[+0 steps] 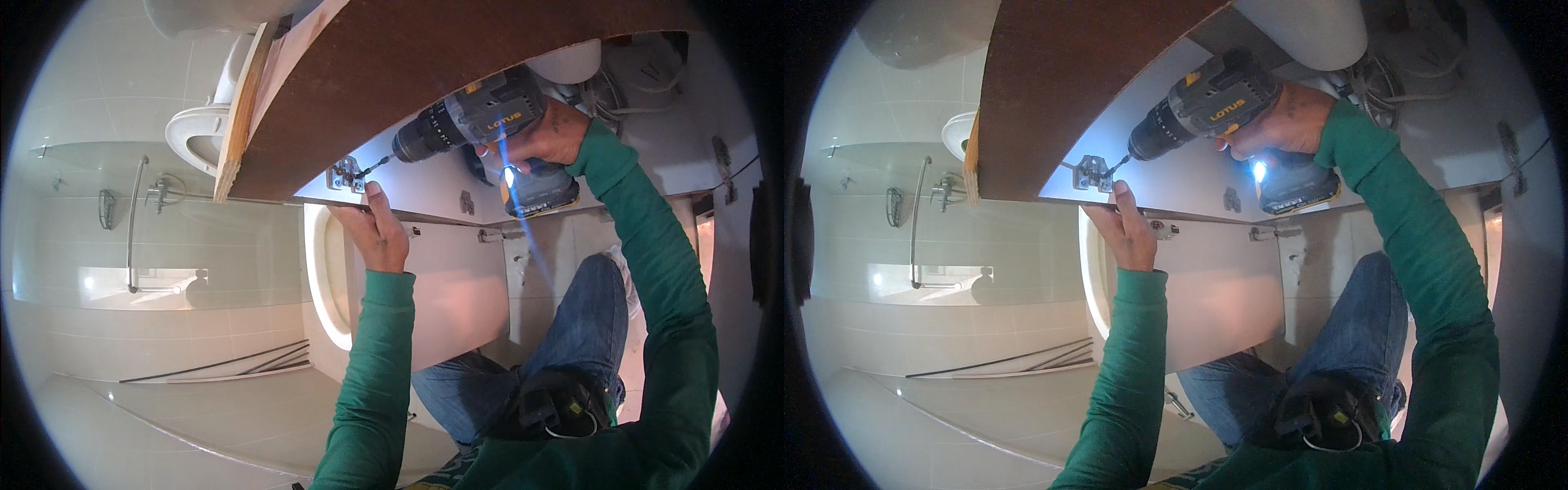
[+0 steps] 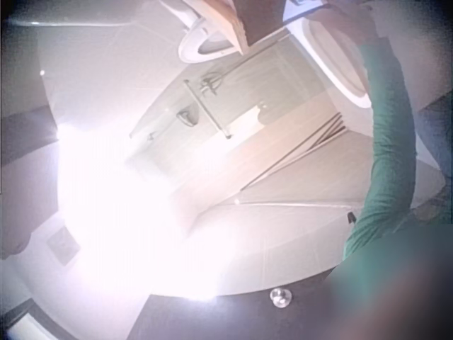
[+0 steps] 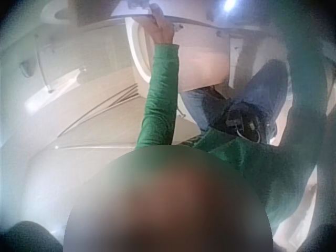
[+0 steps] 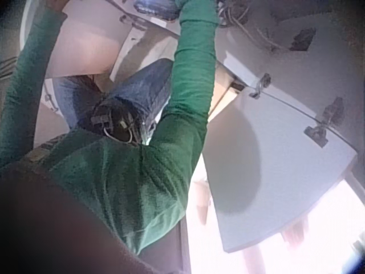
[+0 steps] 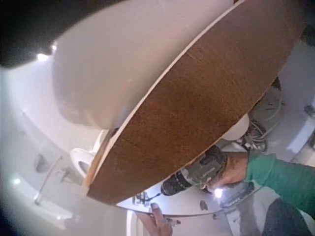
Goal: The person enters a bathroom and sits on the floor to install hinges on a cabinet door under the sink. Using a cordless drill, they secure multiple screws into the hinges and then attach the door to the cabinet frame.
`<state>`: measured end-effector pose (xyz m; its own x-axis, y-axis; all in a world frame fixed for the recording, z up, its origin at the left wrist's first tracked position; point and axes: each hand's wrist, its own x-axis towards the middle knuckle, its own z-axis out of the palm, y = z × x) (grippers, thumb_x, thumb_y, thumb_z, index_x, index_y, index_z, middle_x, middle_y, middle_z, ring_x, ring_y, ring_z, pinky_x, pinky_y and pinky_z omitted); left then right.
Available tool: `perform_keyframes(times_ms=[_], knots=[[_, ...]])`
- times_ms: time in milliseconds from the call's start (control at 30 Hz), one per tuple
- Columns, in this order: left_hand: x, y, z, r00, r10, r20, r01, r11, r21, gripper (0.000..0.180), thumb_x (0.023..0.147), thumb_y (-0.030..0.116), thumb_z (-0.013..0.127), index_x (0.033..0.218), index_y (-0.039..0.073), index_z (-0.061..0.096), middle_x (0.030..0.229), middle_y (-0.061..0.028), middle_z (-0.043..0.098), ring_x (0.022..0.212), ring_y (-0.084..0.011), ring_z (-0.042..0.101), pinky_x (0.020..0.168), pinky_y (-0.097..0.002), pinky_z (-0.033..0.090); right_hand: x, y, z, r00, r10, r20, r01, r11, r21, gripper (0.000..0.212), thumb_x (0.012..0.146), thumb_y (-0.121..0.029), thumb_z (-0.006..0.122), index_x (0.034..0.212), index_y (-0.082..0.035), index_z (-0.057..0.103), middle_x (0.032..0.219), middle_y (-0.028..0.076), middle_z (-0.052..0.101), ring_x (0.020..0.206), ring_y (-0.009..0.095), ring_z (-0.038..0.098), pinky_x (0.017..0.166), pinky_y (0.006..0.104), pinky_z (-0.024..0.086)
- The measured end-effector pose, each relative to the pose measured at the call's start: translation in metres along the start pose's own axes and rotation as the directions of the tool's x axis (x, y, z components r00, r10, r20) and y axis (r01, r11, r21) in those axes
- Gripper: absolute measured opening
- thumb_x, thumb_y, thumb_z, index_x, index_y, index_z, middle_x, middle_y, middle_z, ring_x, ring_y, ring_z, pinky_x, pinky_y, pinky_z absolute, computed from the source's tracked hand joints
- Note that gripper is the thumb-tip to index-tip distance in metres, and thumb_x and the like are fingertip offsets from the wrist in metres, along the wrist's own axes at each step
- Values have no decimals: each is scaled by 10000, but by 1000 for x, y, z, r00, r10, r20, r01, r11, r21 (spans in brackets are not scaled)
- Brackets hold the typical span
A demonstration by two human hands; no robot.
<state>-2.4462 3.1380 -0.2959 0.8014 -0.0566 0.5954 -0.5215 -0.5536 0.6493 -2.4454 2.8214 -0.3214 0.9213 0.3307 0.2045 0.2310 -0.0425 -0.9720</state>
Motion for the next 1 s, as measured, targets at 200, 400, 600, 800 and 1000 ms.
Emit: perform_keyframes(times_ms=[200, 400, 600, 800, 1000], knots=[[0, -2, -5, 999, -32, 36, 31, 999, 26, 544, 1094, 227, 550, 1485, -87, 338, 1353, -221, 480, 1222, -296, 501, 1145, -426, 353, 4, 1, -4, 1000, -20, 21, 22, 995, -102, 451, 767, -233, 838, 1179, -58, 780, 1096, 95, 808, 980, 225, 753, 906, 390, 599], [-2, -6, -7, 995, -98, 38, 97, 995, 16, 548, 1106, 279, 526, 1479, -78, 341, 1343, -216, 488, 1227, -300, 493, 1154, -434, 337, 6, -1, -6, 990, -139, -13, 137, 984, -117, 481, 756, -276, 861, 1181, -65, 780, 1097, 105, 807, 995, 243, 752, 947, 401, 592], [-1, -2, -3, 1000, -27, 9, 27, 1000, -14, 546, 1106, 278, 523, 1482, -81, 356, 1378, -236, 477, 1258, -330, 487, 1167, -444, 326, -20, -15, 7, 983, -72, -168, 34, 975, -218, 489, 784, -245, 869, 1211, -53, 727, 1086, 119, 776, 1036, 267, 727, 973, 416, 581], [2, 4, -6, 997, 45, 55, -48, 998, 40, 559, 1099, 252, 494, 1511, -93, 339, 1398, -257, 468, 1280, -355, 484, 1180, -453, 317, -19, -3, 7, 992, -122, -37, 117, 986, -121, 554, 797, -226, 880, 1263, -35, 651, 1146, 152, 725, 1088, 289, 694, 1011, 418, 563], [9, 5, -19, 983, 98, 154, -120, 982, 144, 544, 1126, 250, 448, 1547, -63, 304, 1372, -190, 519, 1195, -262, 519, 1105, -417, 402, -38, 13, 31, 928, -276, -252, 214, 945, -246, 611, 743, -285, 929, 1222, -20, 659, 1214, 168, 670, 1132, 316, 680, 1013, 407, 560]])
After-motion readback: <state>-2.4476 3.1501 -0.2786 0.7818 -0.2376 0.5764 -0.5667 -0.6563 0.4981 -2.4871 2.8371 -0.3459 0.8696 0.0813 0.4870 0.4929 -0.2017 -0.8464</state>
